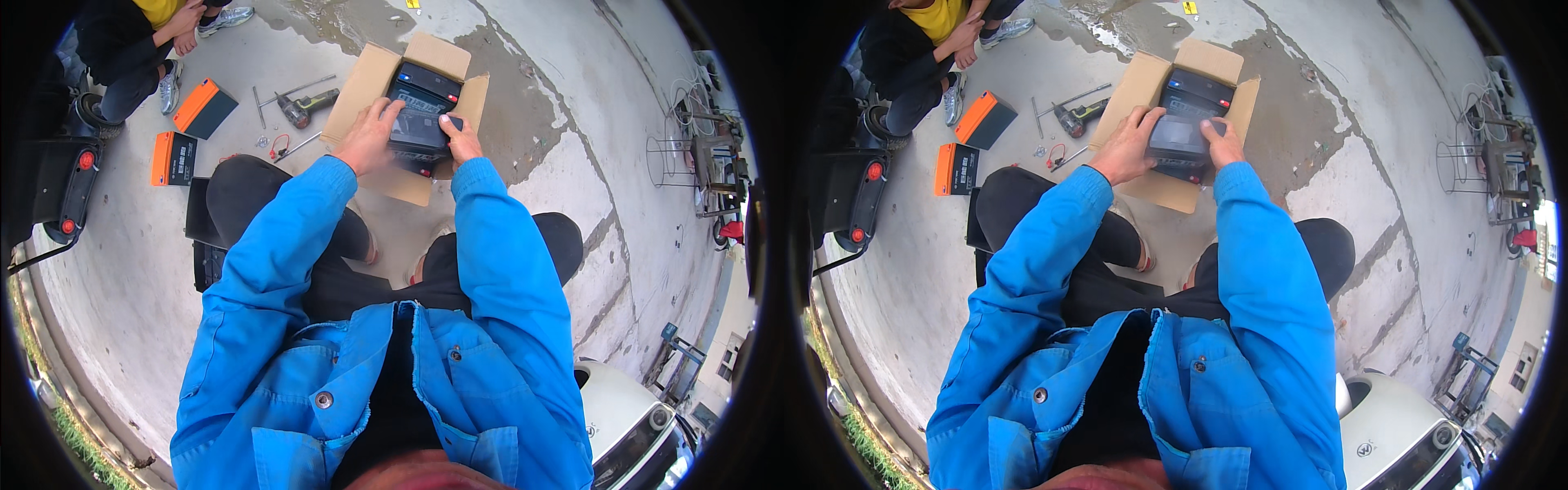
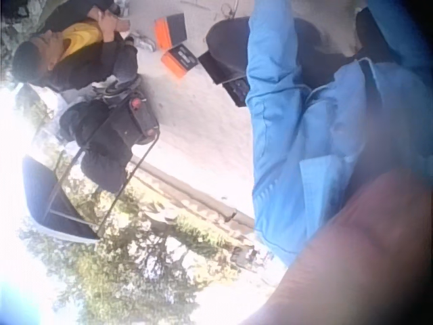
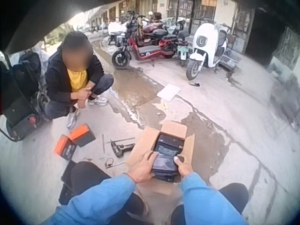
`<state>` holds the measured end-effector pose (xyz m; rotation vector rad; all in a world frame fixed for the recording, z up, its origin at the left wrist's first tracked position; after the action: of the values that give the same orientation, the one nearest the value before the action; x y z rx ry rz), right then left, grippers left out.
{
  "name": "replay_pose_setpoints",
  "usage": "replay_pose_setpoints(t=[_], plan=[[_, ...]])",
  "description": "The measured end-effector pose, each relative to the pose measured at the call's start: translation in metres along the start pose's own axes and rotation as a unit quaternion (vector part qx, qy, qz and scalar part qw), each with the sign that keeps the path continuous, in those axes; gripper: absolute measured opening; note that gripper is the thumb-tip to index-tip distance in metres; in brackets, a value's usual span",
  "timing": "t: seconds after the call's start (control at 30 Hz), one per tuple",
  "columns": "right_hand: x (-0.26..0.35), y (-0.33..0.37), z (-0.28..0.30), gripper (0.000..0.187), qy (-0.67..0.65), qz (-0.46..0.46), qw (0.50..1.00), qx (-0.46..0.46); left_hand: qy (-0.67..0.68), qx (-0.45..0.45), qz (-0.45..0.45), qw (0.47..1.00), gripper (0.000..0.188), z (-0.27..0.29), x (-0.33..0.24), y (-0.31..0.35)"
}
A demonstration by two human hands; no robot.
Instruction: The person unpacks a new battery from a yellow box and places it into a black battery holder alongside other batteries. They then connect red and black wires between the battery terminals and tighten the connections using a cordless drill.
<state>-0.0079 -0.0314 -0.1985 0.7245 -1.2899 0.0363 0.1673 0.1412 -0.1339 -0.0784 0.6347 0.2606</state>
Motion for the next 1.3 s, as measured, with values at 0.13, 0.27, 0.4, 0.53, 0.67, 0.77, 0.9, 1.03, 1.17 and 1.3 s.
replay_pose_setpoints(t=[0.13, 0.27, 0.4, 0.53, 0.67, 0.77, 0.9, 1.03, 1.17, 1.3], plan=[[-0.009, -0.035, 0.009, 0.053, 0.043, 0.02, 0.999, 0.023, 0.034, 0.09, 0.035, 0.995, 0.1, 0.011, 0.008, -0.017], [-0.025, -0.038, 0.01, 0.061, 0.079, 0.057, 0.995, 0.003, 0.02, 0.086, 0.023, 0.996, 0.1, 0.01, 0.009, -0.013], [-0.021, -0.022, 0.006, 0.069, 0.14, 0.126, 0.981, -0.04, -0.002, 0.087, 0.036, 0.996, 0.1, 0.007, 0.006, -0.011], [-0.014, -0.009, 0.004, 0.071, 0.154, 0.135, 0.976, -0.073, -0.041, 0.109, 0.044, 0.992, 0.105, 0.011, 0.002, -0.019], [-0.005, -0.002, -0.005, 0.07, 0.15, 0.155, 0.97, -0.111, -0.041, 0.155, 0.002, 0.987, 0.106, 0.023, 0.007, -0.034], [0.01, 0.005, -0.013, 0.068, 0.214, 0.234, 0.942, -0.108, -0.027, 0.182, -0.015, 0.983, 0.111, 0.031, 0.019, -0.047], [0.033, 0.011, -0.013, 0.084, 0.374, 0.336, 0.865, -0.001, 0.037, 0.211, -0.029, 0.976, 0.111, 0.028, 0.038, -0.069], [0.048, -0.001, -0.002, 0.105, 0.405, 0.283, 0.864, 0.097, 0.097, 0.195, -0.04, 0.975, 0.105, 0.023, 0.058, -0.088], [0.055, -0.021, 0.004, 0.114, 0.454, 0.274, 0.838, 0.127, 0.159, 0.175, -0.004, 0.972, 0.102, 0.019, 0.07, -0.098], [0.062, -0.038, 0.003, 0.117, 0.459, 0.253, 0.839, 0.147, 0.22, 0.157, 0.025, 0.962, 0.102, 0.019, 0.072, -0.095]])
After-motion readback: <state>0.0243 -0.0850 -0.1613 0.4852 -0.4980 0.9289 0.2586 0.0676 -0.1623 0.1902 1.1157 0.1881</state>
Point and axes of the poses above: each hand's wrist, its own y-axis away from the middle knuckle, its own z-axis out of the back of the hand, x = y × z, the point moved 2 cm from there along -y, towards the middle knuckle, and after that the axes turned 1 degree about x, right-handed, at the moved point
